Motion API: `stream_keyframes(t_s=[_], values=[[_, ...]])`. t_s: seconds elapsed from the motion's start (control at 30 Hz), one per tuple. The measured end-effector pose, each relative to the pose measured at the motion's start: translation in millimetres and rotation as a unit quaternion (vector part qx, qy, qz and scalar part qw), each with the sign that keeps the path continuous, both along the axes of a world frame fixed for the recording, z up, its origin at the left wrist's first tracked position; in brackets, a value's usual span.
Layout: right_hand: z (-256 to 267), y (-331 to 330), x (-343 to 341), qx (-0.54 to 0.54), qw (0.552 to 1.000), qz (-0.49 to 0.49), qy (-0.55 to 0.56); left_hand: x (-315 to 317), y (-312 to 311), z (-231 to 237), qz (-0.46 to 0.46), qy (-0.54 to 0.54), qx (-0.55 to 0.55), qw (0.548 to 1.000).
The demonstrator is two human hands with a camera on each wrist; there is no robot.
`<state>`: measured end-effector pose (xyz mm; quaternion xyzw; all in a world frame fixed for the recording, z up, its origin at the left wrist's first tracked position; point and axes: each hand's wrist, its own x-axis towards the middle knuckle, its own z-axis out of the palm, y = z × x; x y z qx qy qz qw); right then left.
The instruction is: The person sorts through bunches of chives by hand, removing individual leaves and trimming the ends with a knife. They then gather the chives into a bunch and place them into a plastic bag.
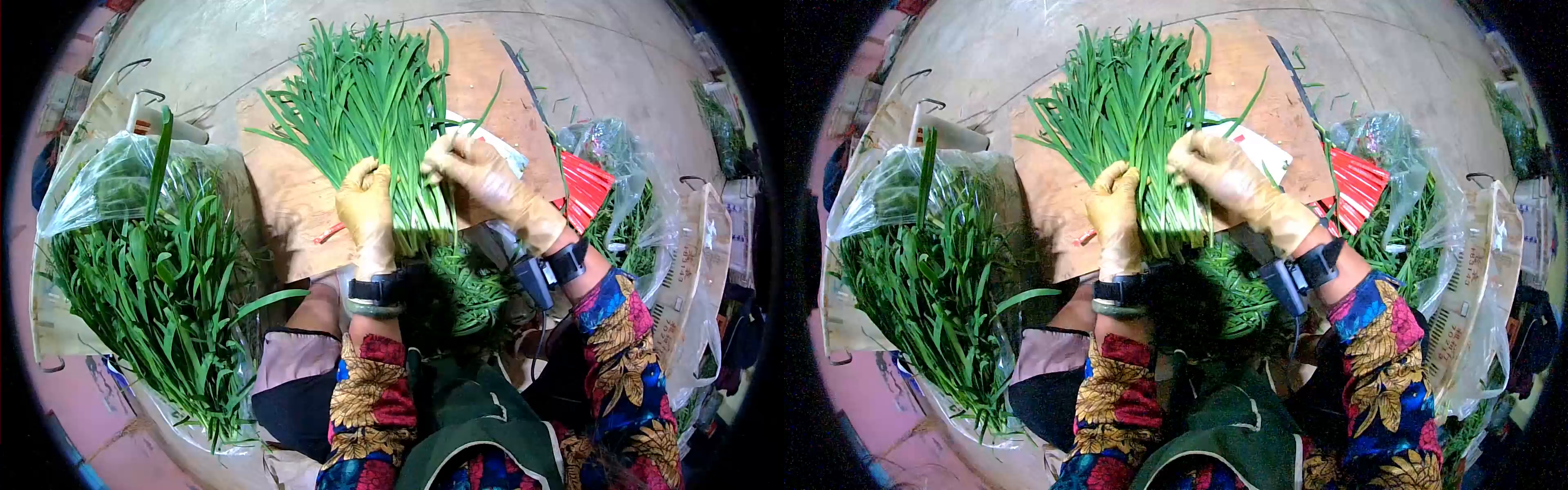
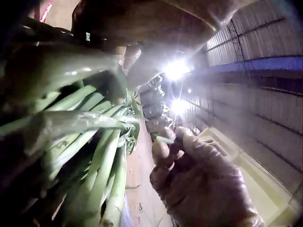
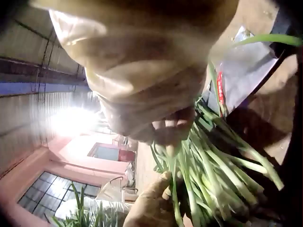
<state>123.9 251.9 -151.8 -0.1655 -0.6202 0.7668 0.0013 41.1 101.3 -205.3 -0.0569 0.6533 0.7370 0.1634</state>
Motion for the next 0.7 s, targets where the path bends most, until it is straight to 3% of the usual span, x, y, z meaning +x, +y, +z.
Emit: stream_keyframes(t_s=[0.03, 0.1, 0.13, 0.23, 0.27, 0.4, 0.43, 0.5, 0.7], values=[[-11, 7, -2, -0.058, 0.997, -0.053, -0.014, 0, -1, -7, -0.007, 0.017, 0.011, 1.000], [-24, 24, -2, -0.013, 0.994, -0.069, -0.078, 6, 1, 4, -0.003, 0.045, -0.027, 0.999], [-17, 18, 1, -0.044, 0.991, -0.091, -0.092, 8, 1, 2, 0.000, 0.052, -0.020, 0.998], [-36, 24, 1, 0.062, 0.985, -0.014, -0.158, 11, -1, 3, -0.001, 0.078, -0.037, 0.996], [-44, 16, -3, -0.033, 0.985, -0.055, -0.162, 13, 0, -1, 0.020, 0.098, 0.000, 0.995], [-22, -17, -11, 0.101, 0.988, -0.023, -0.113, 25, 8, 7, 0.078, 0.158, 0.050, 0.983], [-5, -20, -11, 0.253, 0.961, 0.019, -0.110, 25, 6, 3, 0.074, 0.171, 0.027, 0.982], [-39, -29, -14, 0.265, 0.964, -0.025, -0.008, 26, 5, -6, 0.062, 0.183, 0.018, 0.981], [-37, -28, -12, 0.343, 0.939, -0.011, 0.023, 27, 8, -4, 0.032, 0.312, -0.198, 0.929]])
